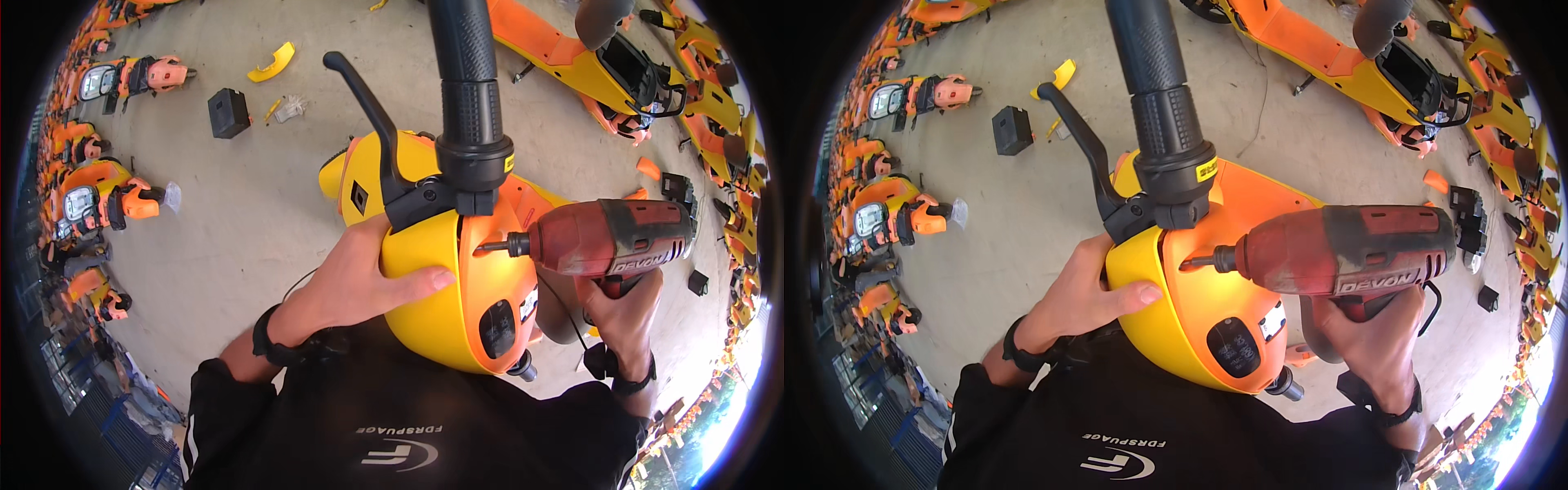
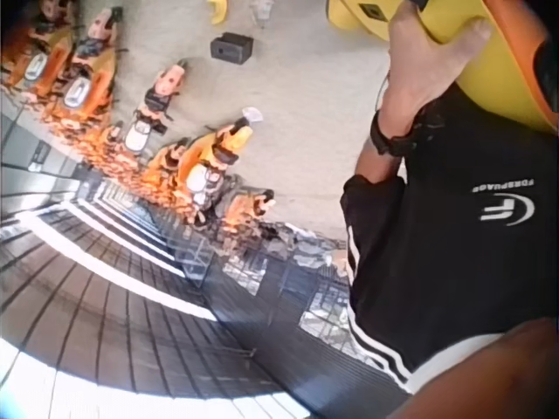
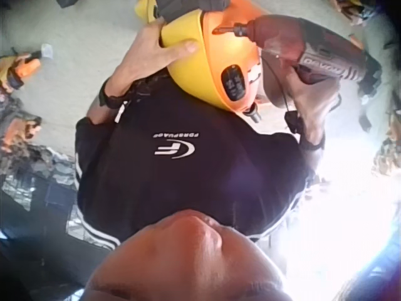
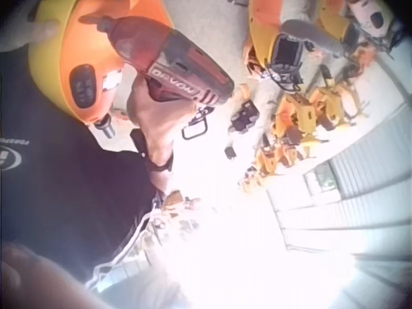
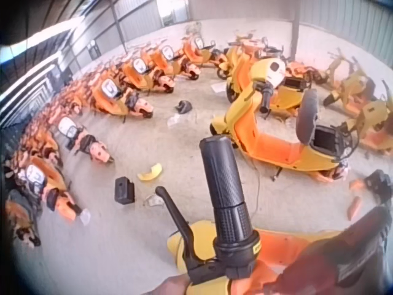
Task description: The person attaches the front plastic handlebar cover to a yellow electric scooter, using an electric screwdriver to fasten the screws from the underside and front of the panel.
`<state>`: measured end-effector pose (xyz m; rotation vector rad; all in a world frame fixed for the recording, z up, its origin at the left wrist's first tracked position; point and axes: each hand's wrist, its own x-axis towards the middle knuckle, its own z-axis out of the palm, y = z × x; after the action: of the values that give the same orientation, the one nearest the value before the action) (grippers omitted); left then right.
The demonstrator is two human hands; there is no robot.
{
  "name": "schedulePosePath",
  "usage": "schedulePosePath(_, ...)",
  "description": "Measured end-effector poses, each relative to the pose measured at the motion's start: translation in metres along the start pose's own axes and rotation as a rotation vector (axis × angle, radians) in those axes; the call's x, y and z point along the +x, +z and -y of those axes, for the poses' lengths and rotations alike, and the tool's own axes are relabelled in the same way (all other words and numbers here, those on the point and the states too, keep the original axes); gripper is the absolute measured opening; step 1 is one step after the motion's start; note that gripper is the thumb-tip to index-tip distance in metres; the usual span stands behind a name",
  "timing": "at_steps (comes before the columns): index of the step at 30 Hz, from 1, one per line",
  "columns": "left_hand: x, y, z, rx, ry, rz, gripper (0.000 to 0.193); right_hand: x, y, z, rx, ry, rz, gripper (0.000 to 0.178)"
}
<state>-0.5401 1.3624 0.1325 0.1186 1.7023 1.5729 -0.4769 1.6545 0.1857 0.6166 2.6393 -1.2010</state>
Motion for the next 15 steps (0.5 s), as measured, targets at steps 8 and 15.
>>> schedulePosePath(8, 0.007, -0.003, -0.015, 0.083, -0.036, 0.08, 0.064, 0.006, -0.002, -0.008, 0.058, 0.032, -0.011, 0.041)
schedulePosePath(15, 0.011, -0.005, -0.012, 0.132, -0.023, 0.094, 0.061, 0.013, -0.003, -0.015, -0.015, 0.05, 0.011, 0.046)
